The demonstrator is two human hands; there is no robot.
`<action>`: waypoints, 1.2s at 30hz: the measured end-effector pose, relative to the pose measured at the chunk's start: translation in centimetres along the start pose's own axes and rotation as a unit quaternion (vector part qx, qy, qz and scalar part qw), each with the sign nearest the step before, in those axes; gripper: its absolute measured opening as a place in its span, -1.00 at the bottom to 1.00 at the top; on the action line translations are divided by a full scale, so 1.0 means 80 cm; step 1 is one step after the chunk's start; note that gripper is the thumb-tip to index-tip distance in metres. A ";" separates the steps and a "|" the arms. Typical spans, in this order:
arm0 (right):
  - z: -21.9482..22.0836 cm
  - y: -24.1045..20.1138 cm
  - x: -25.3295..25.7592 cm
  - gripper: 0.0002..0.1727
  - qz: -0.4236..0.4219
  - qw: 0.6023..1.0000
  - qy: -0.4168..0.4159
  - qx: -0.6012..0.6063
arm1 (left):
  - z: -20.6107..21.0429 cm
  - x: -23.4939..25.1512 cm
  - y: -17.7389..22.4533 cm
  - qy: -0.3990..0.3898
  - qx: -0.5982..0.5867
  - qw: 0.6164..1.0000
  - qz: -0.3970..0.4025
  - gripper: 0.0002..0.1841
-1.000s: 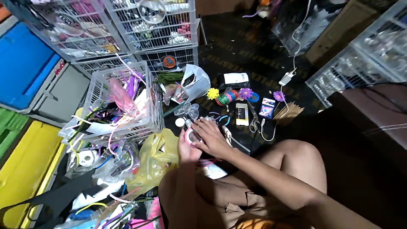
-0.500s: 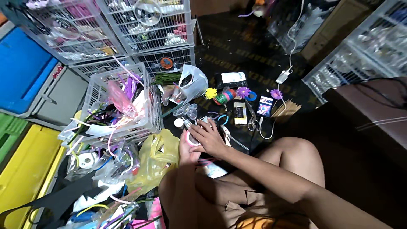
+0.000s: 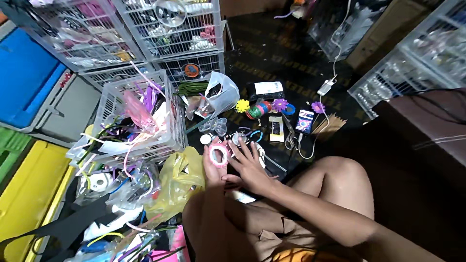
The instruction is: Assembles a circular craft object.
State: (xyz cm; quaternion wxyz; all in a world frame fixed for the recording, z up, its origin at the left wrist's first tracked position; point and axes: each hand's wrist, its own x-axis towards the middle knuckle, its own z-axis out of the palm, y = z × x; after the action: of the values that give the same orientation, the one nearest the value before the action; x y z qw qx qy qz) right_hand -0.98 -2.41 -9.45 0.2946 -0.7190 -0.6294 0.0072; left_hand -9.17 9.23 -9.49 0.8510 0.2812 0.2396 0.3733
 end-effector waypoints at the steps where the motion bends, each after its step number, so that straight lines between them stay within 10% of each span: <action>1: -0.006 -0.007 -0.007 -0.45 -0.015 0.997 0.014 0.068 | -0.002 0.001 0.002 -0.006 0.003 1.000 0.015 -0.34; 10: 0.004 -0.016 0.011 -0.19 0.021 1.000 -0.015 -0.016 | 0.005 -0.012 -0.002 -0.079 -0.081 0.994 -0.011 -0.37; 36: -0.023 0.042 -0.004 -0.41 -0.145 0.987 0.019 -0.062 | -0.013 -0.015 0.015 -0.115 -0.091 0.989 -0.027 -0.41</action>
State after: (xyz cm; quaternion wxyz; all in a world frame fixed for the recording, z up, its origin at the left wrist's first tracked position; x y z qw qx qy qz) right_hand 2.68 -3.56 -9.46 0.2595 -0.6373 -0.7202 -0.0880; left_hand -11.15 9.29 -9.24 0.9049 0.2368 0.1125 0.3352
